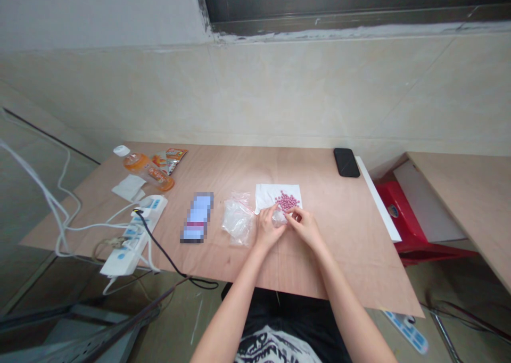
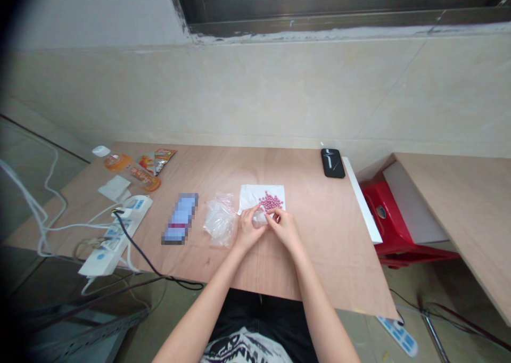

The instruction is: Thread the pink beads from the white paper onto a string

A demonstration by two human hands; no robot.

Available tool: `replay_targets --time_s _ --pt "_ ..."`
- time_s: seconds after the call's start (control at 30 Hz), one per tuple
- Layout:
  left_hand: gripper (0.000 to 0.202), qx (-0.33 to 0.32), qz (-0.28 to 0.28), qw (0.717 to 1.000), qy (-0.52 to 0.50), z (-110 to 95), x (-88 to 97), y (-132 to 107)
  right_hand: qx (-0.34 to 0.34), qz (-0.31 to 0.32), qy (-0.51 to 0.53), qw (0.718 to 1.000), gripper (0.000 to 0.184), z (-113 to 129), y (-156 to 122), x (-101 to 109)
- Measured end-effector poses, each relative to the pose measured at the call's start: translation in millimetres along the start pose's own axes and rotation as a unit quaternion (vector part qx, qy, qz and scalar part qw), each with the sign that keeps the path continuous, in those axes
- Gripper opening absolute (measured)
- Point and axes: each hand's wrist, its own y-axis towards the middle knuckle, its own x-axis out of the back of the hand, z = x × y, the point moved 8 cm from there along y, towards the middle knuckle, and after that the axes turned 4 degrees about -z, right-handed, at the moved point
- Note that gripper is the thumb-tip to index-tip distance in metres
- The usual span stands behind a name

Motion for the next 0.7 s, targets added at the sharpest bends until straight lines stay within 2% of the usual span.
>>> replay_targets --time_s 0.17,0.33,0.43,0.7 --pt "0.061 -0.007 -0.005 1.0 0.003 -1.9 1.0 -0.2 -0.002 0.021 0.014 1.0 0.029 -3.7 -1.0 -3.7" --pt "0.067 0.0 -0.004 1.0 0.008 -0.7 0.5 -0.7 -0.029 -0.058 -0.085 0.994 0.033 -18.9 1.7 19.4" --pt "0.067 0.005 -0.001 1.0 0.009 0.2 0.0 -0.7 -0.035 -0.077 -0.158 0.984 0.035 -25.5 2.9 29.0" --pt "0.065 0.007 -0.001 1.0 0.0 -0.3 0.9 -0.9 -0.003 -0.069 -0.197 0.978 0.034 -23.5 2.5 26.4"
